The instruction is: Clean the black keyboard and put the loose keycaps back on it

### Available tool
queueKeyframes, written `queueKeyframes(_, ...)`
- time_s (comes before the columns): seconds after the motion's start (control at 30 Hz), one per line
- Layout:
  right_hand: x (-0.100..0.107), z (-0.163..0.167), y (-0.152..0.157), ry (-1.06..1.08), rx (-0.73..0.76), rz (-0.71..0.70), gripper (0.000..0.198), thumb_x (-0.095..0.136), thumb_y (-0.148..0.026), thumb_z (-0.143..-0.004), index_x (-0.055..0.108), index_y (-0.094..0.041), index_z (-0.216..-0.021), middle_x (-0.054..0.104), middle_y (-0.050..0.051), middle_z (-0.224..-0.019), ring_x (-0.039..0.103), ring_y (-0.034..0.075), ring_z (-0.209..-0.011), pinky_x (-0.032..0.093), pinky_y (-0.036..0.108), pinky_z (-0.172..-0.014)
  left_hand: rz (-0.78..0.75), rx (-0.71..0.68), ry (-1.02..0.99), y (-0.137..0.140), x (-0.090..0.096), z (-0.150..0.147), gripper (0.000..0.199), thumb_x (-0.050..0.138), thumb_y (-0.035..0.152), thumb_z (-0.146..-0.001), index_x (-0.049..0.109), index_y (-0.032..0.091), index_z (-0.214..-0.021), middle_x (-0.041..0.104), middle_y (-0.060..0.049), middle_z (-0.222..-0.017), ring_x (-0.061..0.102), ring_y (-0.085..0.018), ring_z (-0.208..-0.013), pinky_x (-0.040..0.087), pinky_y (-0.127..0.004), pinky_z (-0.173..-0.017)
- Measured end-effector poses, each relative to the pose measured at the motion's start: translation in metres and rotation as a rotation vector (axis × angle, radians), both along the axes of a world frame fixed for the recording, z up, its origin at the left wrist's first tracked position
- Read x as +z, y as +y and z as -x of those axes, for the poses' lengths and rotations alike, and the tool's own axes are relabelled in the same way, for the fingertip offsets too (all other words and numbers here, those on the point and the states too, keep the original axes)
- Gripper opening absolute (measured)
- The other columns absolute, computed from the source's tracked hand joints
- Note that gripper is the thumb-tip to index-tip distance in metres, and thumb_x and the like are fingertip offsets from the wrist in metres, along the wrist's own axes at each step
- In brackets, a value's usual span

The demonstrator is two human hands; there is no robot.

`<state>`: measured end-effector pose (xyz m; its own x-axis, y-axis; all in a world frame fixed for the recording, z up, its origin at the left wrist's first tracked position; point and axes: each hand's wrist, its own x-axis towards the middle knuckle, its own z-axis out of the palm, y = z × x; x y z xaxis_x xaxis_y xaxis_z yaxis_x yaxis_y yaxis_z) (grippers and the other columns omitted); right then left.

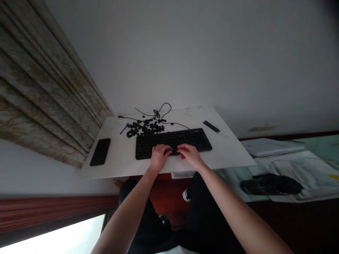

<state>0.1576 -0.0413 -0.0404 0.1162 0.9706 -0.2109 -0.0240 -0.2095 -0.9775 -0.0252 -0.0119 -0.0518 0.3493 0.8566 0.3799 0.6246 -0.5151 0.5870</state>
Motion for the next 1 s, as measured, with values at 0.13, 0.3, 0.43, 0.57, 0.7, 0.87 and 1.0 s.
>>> queueKeyframes(0.13, 0.0, 0.002, 0.007, -0.199, 0.087, -0.013, 0.017, 0.062, -0.024, -0.082, 0.071, -0.016, -0.094, 0.069, 0.001, -0.071, 0.055, 0.009, -0.046, 0.043, 0.02, -0.043, -0.01, 0.013, 0.02, 0.0, -0.004, 0.002, 0.012, 0.07, 0.019, -0.087, 0.07, 0.022, -0.098, 0.074, -0.005, -0.098, 0.065, -0.023, -0.098, 0.045, -0.042, -0.093)
queueKeyframes(0.3, 0.005, 0.008, 0.018, -0.259, 0.279, 0.003, 0.013, 0.064, -0.024, -0.084, 0.073, -0.016, -0.088, 0.069, 0.0, -0.064, 0.057, 0.01, -0.046, 0.043, 0.019, -0.043, -0.045, -0.045, 0.067, -0.004, -0.005, 0.002, 0.01, 0.065, 0.021, -0.091, 0.07, 0.023, -0.099, 0.074, -0.004, -0.099, 0.064, -0.023, -0.099, 0.043, -0.042, -0.095)
queueKeyframes(0.43, 0.011, 0.004, 0.029, -0.278, 0.348, 0.037, 0.009, 0.066, -0.019, -0.082, 0.074, -0.015, -0.078, 0.064, -0.001, -0.052, 0.058, 0.011, -0.046, 0.045, 0.018, -0.045, -0.057, -0.048, 0.053, -0.006, -0.005, 0.003, 0.013, 0.064, 0.021, -0.091, 0.069, 0.023, -0.104, 0.074, -0.005, -0.1, 0.064, -0.023, -0.1, 0.044, -0.042, -0.095)
queueKeyframes(0.57, 0.016, -0.003, 0.041, -0.25, 0.303, 0.09, 0.007, 0.07, -0.018, -0.079, 0.074, -0.014, -0.075, 0.064, 0.0, -0.053, 0.058, 0.01, -0.046, 0.048, 0.018, -0.046, -0.092, 0.022, 0.057, -0.006, -0.005, 0.001, 0.024, 0.059, 0.015, -0.09, 0.066, 0.023, -0.111, 0.072, -0.006, -0.107, 0.064, -0.024, -0.103, 0.043, -0.043, -0.097)
queueKeyframes(0.7, 0.018, -0.005, 0.052, -0.287, 0.35, 0.116, 0.005, 0.076, -0.018, -0.074, 0.076, -0.013, -0.077, 0.067, 0.002, -0.057, 0.058, 0.01, -0.046, 0.049, 0.019, -0.045, -0.092, 0.116, 0.062, -0.004, -0.005, 0.001, 0.031, 0.052, 0.004, -0.083, 0.068, 0.021, -0.103, 0.071, -0.006, -0.103, 0.063, -0.024, -0.101, 0.043, -0.044, -0.096)
queueKeyframes(0.87, 0.02, 0.0, 0.064, -0.425, 0.489, 0.087, 0.005, 0.073, -0.015, -0.074, 0.076, -0.016, -0.071, 0.065, 0.001, -0.053, 0.058, 0.011, -0.046, 0.047, 0.019, -0.043, -0.039, 0.152, 0.051, -0.002, -0.004, 0.004, 0.035, 0.048, -0.001, -0.08, 0.07, 0.021, -0.094, 0.071, -0.007, -0.096, 0.063, -0.024, -0.098, 0.044, -0.044, -0.095)
queueKeyframes(1.0, 0.02, 0.003, 0.07, -0.467, 0.537, 0.097, 0.007, 0.074, -0.013, -0.07, 0.076, -0.017, -0.065, 0.068, 0.002, -0.057, 0.058, 0.011, -0.046, 0.047, 0.02, -0.044, -0.021, 0.166, 0.029, -0.001, -0.005, 0.005, 0.036, 0.047, -0.001, -0.079, 0.072, 0.021, -0.092, 0.071, -0.007, -0.094, 0.063, -0.024, -0.097, 0.044, -0.045, -0.094)
